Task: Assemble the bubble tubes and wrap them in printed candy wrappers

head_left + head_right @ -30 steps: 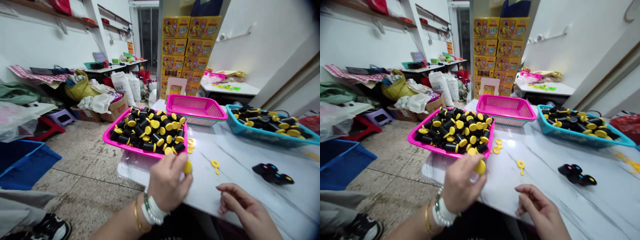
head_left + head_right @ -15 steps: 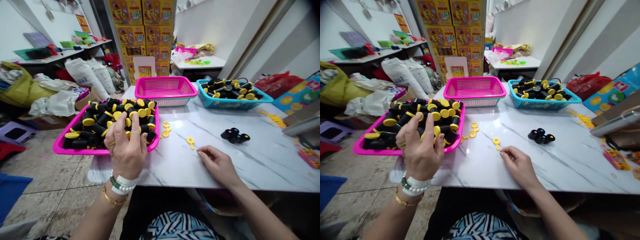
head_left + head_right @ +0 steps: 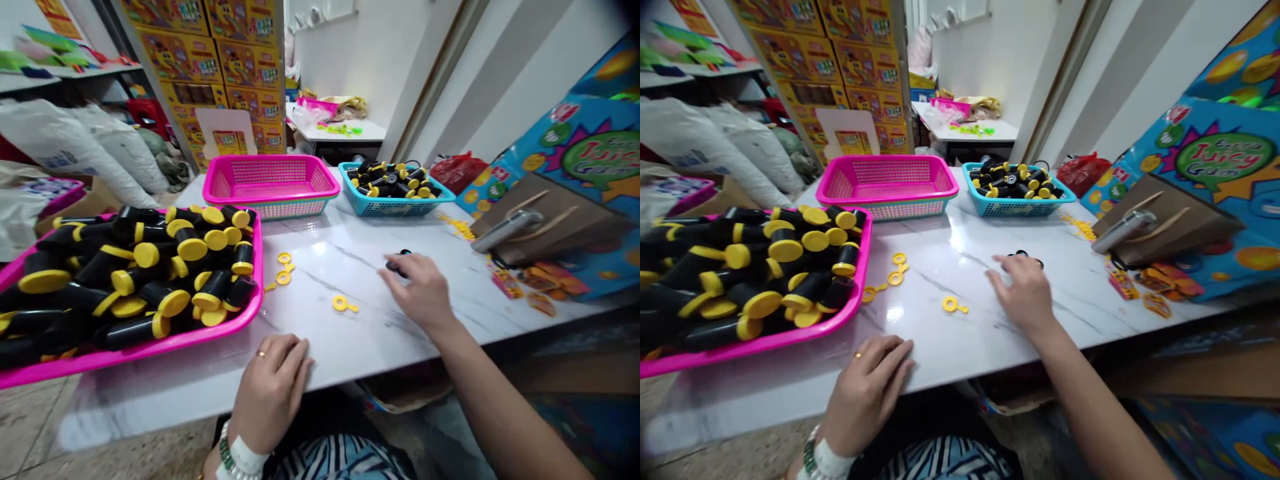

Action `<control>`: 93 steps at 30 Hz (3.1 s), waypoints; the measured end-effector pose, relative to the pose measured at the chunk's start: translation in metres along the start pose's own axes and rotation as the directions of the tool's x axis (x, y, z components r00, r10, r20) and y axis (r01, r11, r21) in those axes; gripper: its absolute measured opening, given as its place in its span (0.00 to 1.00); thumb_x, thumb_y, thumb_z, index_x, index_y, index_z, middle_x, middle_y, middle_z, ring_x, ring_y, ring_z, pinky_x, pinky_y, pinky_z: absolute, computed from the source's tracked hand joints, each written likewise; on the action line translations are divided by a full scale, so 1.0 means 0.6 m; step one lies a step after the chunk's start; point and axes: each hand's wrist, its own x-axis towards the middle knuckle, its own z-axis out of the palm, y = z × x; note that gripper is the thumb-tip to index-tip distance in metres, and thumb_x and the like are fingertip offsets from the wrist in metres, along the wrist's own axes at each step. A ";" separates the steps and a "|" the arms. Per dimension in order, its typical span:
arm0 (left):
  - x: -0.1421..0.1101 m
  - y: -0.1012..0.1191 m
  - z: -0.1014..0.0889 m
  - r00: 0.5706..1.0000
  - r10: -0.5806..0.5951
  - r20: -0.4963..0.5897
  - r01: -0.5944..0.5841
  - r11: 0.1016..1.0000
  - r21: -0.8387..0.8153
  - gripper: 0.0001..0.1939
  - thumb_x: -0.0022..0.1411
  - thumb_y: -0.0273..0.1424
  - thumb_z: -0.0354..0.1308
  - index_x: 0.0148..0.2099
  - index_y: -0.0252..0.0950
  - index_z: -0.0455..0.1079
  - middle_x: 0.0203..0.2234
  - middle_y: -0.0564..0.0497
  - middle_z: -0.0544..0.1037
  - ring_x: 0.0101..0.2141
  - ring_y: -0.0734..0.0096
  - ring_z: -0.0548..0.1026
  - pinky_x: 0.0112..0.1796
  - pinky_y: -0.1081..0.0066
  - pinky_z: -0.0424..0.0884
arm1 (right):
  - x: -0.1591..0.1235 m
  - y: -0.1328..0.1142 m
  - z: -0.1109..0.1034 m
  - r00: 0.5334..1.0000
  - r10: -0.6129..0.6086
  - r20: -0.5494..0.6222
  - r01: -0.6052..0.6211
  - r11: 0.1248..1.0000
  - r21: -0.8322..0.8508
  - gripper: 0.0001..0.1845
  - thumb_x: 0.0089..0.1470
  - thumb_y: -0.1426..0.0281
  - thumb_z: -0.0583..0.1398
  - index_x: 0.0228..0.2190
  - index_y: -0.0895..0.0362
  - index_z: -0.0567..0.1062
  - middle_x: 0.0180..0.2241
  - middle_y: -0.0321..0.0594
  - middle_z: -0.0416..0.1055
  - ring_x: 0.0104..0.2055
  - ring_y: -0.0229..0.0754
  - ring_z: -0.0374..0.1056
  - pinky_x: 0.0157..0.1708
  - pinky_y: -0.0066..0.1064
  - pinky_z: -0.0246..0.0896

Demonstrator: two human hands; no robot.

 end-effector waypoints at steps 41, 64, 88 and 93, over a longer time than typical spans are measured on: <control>0.025 0.018 0.000 0.969 -0.245 0.043 0.247 0.925 -0.289 0.12 0.61 0.25 0.61 0.48 0.34 0.71 0.39 0.47 0.77 0.40 0.62 0.71 0.44 0.61 0.68 | -0.084 -0.109 0.041 0.915 -0.178 0.361 0.047 0.938 0.345 0.08 0.60 0.69 0.58 0.36 0.51 0.79 0.40 0.43 0.72 0.44 0.48 0.68 0.46 0.41 0.65; 0.026 0.010 -0.002 0.981 -0.194 0.018 0.192 0.948 -0.253 0.12 0.62 0.25 0.57 0.49 0.34 0.71 0.40 0.46 0.76 0.40 0.62 0.73 0.45 0.62 0.68 | -0.059 -0.200 0.044 0.626 0.079 0.776 -0.717 0.451 0.532 0.10 0.47 0.69 0.65 0.31 0.56 0.70 0.21 0.27 0.65 0.22 0.30 0.59 0.23 0.23 0.52; 0.038 0.027 -0.030 0.928 -0.279 0.249 0.353 0.871 -0.342 0.18 0.64 0.35 0.58 0.54 0.35 0.72 0.30 0.49 0.77 0.31 0.66 0.73 0.35 0.68 0.69 | -0.059 -0.188 0.041 0.649 -0.032 0.760 -0.651 0.493 0.577 0.14 0.52 0.59 0.65 0.29 0.57 0.71 0.26 0.33 0.69 0.29 0.35 0.63 0.30 0.27 0.59; 0.048 0.035 -0.032 0.840 -0.448 0.306 0.542 0.657 -0.525 0.14 0.69 0.34 0.52 0.39 0.35 0.79 0.22 0.54 0.77 0.23 0.76 0.72 0.28 0.76 0.64 | -0.055 -0.192 0.036 0.542 0.013 0.840 -0.757 0.443 0.481 0.17 0.51 0.56 0.66 0.30 0.56 0.70 0.20 0.27 0.62 0.18 0.30 0.53 0.17 0.23 0.46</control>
